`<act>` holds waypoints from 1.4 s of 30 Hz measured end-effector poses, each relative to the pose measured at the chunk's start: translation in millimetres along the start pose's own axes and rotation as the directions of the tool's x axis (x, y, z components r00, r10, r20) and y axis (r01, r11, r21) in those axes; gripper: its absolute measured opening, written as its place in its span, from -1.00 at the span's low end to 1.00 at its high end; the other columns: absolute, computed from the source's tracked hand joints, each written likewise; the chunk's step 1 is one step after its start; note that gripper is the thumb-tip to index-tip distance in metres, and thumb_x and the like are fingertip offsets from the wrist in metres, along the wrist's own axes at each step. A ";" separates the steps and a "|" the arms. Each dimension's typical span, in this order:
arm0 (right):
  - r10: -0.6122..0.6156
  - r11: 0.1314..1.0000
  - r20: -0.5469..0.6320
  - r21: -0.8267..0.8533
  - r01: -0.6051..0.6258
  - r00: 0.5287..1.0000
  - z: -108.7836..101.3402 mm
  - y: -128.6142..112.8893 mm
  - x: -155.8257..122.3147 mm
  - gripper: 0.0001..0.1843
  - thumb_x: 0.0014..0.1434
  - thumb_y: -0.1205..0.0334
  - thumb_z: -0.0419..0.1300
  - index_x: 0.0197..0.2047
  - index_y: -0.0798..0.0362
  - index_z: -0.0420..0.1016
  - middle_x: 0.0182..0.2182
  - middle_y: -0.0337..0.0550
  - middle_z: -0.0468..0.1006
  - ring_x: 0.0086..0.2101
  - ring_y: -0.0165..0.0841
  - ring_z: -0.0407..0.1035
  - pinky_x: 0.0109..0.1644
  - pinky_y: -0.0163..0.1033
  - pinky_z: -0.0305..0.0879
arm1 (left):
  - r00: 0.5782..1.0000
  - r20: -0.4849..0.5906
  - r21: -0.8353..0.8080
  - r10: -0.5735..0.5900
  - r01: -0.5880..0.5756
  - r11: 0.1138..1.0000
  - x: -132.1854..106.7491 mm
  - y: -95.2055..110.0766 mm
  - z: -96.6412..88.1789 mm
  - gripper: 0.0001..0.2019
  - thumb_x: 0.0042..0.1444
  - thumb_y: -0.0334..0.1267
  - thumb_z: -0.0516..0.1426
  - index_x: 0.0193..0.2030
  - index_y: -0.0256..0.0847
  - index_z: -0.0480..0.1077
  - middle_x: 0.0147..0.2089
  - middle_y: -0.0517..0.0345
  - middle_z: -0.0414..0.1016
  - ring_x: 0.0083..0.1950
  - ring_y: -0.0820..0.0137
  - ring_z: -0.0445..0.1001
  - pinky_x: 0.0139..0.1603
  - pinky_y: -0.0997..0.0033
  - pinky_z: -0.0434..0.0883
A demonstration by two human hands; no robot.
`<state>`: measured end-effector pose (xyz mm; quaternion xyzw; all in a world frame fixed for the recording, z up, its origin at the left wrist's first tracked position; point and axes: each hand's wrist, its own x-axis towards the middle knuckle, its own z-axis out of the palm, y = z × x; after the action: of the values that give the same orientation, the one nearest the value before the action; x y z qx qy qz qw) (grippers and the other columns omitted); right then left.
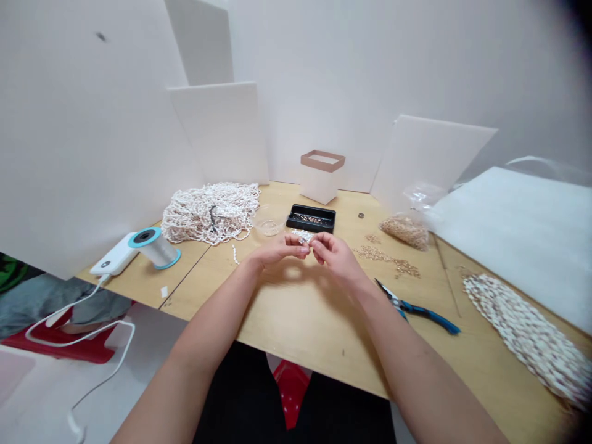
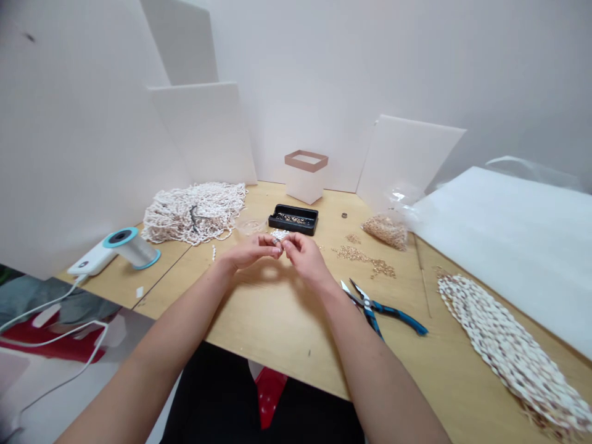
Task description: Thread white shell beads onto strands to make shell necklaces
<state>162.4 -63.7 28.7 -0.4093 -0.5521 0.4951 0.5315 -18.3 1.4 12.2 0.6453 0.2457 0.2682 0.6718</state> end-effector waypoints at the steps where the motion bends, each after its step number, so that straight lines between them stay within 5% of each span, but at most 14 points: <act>1: 0.017 0.992 -0.033 0.125 -0.012 0.999 -1.1 1.9 1.6 -0.73 0.06 0.01 0.30 -0.35 0.04 0.44 -0.43 -0.21 0.52 -0.53 -0.47 0.20 -0.47 -0.33 0.10 | 1.000 0.002 -0.009 -0.001 0.001 1.000 -1.0 1.8 -1.5 -0.79 -0.02 -0.22 0.31 -0.32 -0.34 0.52 -0.34 0.08 0.50 -0.27 0.45 0.44 -0.11 0.39 0.35; 4: 0.081 0.882 -0.099 0.470 -0.025 0.992 -10.7 5.4 7.5 -0.67 -0.03 0.04 0.39 -0.31 0.00 0.37 -0.32 -0.18 0.58 -0.56 -0.50 0.23 -0.54 -0.36 0.08 | 0.998 0.001 -0.060 -0.061 0.061 0.996 -5.3 7.0 -13.5 -0.77 -0.01 -0.22 0.30 -0.29 -0.36 0.50 -0.30 0.00 0.54 -0.24 0.37 0.52 -0.04 0.29 0.40; 7: 0.099 0.802 -0.165 0.597 0.020 0.981 -23.9 5.5 13.1 -0.67 -0.08 0.16 0.43 -0.35 0.00 0.35 -0.47 -0.26 0.52 -0.59 -0.52 0.21 -0.57 -0.41 0.09 | 0.992 -0.034 -0.074 -0.122 0.119 0.990 -13.0 11.9 -34.3 -0.80 -0.05 -0.27 0.30 -0.32 -0.37 0.47 -0.29 -0.05 0.57 -0.22 0.30 0.56 -0.01 0.22 0.43; 13: 0.108 0.784 -0.280 0.614 0.091 0.954 -42.0 7.4 17.8 -0.68 -0.03 0.25 0.38 -0.44 0.03 0.24 -0.62 -0.40 0.24 -0.64 -0.56 0.14 -0.63 -0.46 0.04 | 0.966 -0.141 -0.015 -0.215 0.215 0.977 -39.4 20.9 -72.8 -0.87 -0.05 -0.33 0.23 -0.37 -0.36 0.43 -0.35 0.00 0.55 -0.25 0.28 0.59 -0.02 0.22 0.45; 23: 0.119 0.804 -0.428 0.571 0.167 0.896 -74.7 16.4 21.3 -0.70 0.09 0.34 0.23 -0.49 0.04 0.13 -0.61 -0.41 0.17 -0.66 -0.58 0.07 -0.65 -0.46 0.00 | 0.925 -0.275 -0.064 -0.264 0.257 0.964 -85.1 19.4 -101.0 -0.83 -0.06 -0.27 0.21 -0.37 -0.34 0.39 -0.39 0.02 0.54 -0.27 0.29 0.58 -0.17 0.32 0.46; 30: 0.116 0.818 -0.391 0.559 0.135 0.913 -71.3 21.8 21.0 -0.67 0.07 0.32 0.26 -0.50 0.04 0.11 -0.61 -0.41 0.15 -0.66 -0.58 0.05 -0.65 -0.46 -0.03 | 0.933 -0.257 0.008 -0.252 0.263 0.965 -96.3 21.6 -104.3 -0.79 -0.03 -0.21 0.25 -0.39 -0.36 0.40 -0.47 0.15 0.41 -0.53 0.55 0.34 -0.41 0.46 0.37; 35: 0.145 0.792 -0.381 0.598 0.124 0.913 -68.6 18.1 21.5 -0.77 -0.05 0.44 0.21 -0.39 0.02 0.23 -0.65 -0.44 0.10 -0.67 -0.56 0.01 -0.64 -0.44 -0.04 | 0.939 -0.271 0.089 -0.213 0.245 0.965 -97.8 27.9 -105.4 -0.73 -0.01 -0.15 0.28 -0.43 -0.35 0.39 -0.47 0.19 0.35 -0.54 0.62 0.21 -0.44 0.51 0.30; 38: 0.141 0.789 -0.355 0.604 0.111 0.924 -64.0 14.5 21.2 -0.69 -0.16 0.47 0.19 -0.29 0.02 0.31 -0.66 -0.44 0.13 -0.66 -0.54 0.04 -0.62 -0.44 0.00 | 0.945 -0.256 0.287 -0.201 0.273 0.918 -96.3 25.8 -97.2 -0.70 0.01 -0.08 0.25 -0.36 -0.34 0.44 -0.54 0.20 0.34 -0.54 0.56 0.25 -0.45 0.51 0.27; 42: 0.109 0.827 -0.270 0.558 0.063 0.957 -56.0 9.1 19.8 -0.64 -0.17 0.45 0.24 -0.24 0.02 0.35 -0.65 -0.40 0.23 -0.63 -0.52 0.10 -0.59 -0.43 0.06 | 0.962 -0.181 0.617 -0.202 0.271 0.739 -92.6 17.1 -73.6 -0.70 0.06 -0.07 0.19 -0.25 -0.30 0.53 -0.51 0.16 0.45 -0.52 0.49 0.34 -0.47 0.52 0.22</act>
<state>215.3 -36.5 20.3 -0.3099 -0.2931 0.5762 0.6971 -136.9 -6.9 24.4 0.7831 0.4359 0.1142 0.4286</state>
